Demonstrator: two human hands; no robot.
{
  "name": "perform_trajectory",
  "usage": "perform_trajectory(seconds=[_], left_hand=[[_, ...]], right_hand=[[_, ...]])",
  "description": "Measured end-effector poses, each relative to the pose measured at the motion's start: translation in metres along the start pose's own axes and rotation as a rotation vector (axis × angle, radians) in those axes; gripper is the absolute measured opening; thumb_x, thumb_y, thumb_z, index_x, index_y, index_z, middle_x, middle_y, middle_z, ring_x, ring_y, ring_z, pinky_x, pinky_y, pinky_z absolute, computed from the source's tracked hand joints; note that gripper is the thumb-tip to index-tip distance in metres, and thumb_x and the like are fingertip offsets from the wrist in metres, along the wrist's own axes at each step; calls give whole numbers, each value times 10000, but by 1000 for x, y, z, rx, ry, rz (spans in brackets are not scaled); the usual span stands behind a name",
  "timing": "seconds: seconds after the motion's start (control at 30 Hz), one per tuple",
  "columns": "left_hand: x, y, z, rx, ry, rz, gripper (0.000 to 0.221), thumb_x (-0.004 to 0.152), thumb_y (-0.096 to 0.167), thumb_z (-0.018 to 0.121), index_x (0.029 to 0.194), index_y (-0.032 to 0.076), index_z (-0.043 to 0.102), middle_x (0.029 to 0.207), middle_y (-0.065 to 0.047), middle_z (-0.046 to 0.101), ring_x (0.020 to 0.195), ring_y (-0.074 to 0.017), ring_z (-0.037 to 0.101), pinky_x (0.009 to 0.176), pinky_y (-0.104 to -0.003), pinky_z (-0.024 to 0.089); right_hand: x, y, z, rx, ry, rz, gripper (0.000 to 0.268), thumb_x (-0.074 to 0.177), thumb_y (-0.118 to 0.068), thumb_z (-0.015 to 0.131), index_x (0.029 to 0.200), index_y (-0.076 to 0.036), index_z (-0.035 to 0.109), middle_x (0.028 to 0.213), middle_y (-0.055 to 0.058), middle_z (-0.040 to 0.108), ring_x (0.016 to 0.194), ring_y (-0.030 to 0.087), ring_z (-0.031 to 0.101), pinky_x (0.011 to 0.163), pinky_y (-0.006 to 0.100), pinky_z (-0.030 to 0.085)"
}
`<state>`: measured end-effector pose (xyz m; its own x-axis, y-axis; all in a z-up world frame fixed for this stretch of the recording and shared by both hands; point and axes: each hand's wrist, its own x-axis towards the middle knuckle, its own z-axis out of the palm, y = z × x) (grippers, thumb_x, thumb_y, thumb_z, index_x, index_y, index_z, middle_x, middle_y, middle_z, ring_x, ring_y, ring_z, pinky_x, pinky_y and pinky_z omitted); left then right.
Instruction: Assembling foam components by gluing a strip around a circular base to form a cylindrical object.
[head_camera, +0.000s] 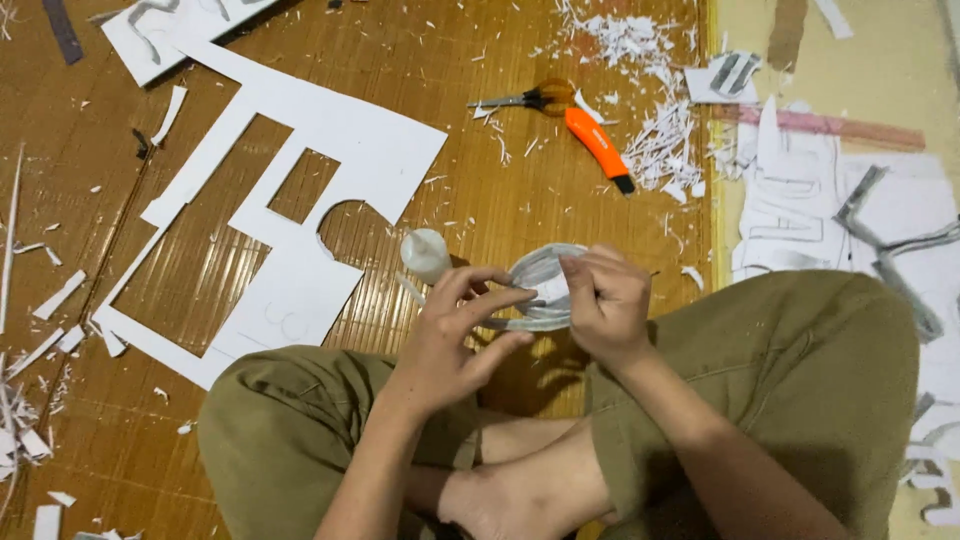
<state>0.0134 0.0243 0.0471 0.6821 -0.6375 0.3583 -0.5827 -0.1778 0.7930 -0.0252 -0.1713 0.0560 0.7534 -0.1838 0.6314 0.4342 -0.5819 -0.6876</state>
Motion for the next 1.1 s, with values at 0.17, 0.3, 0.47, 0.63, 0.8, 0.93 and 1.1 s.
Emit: perform_trajectory(seconds=[0.17,0.3,0.47,0.63,0.8,0.93,1.1], left_hand=[[2,3,-2,89,-5,89,267,865,234,800,1110,130,774,1065,-143,705,894,-321,649,812,-433,526],[1,-1,9,118,25,108,177,881,247,793,1033,155,796,938,-81,740,801,-264,676,737,-376,522],[0,-3,11,2,47,37,120,877,249,794,970,174,800,919,-63,760,788,-273,694,715,-375,503],[0,-8,13,151,31,69,106,874,192,781,974,160,795,913,-74,764,819,-270,710,736,-369,463],[2,12,11,341,62,148,103,852,207,786,955,202,793,882,3,758,794,-189,704,727,-335,422],[4,21,21,409,120,190,91,865,209,765,954,206,781,898,6,749,802,-193,686,738,-353,404],[3,27,20,380,151,176,121,859,206,776,974,171,788,889,-6,738,772,-185,658,753,-341,396]], right_hand=[[-2,4,-2,67,-25,-12,617,1061,-94,536,455,-103,422,406,47,376,382,253,374,470,329,360],[-14,29,0,148,-16,-22,609,1077,-92,484,473,-116,405,428,55,363,389,269,358,471,356,360],[-12,29,-1,150,-67,-30,605,1097,-137,432,492,-129,429,435,45,398,407,239,390,485,341,371],[-18,27,7,57,-171,-119,518,1095,-256,434,608,-118,547,523,47,503,517,245,513,594,366,446],[-10,-3,13,-193,13,-295,551,1103,-294,388,585,-113,448,546,47,389,490,278,463,544,359,421],[-8,-8,11,-50,86,-172,561,1108,-272,334,580,-118,444,530,21,371,459,241,407,531,332,386],[-4,-6,8,-3,65,-177,583,1109,-260,320,553,-136,443,503,17,421,445,237,433,516,336,393]])
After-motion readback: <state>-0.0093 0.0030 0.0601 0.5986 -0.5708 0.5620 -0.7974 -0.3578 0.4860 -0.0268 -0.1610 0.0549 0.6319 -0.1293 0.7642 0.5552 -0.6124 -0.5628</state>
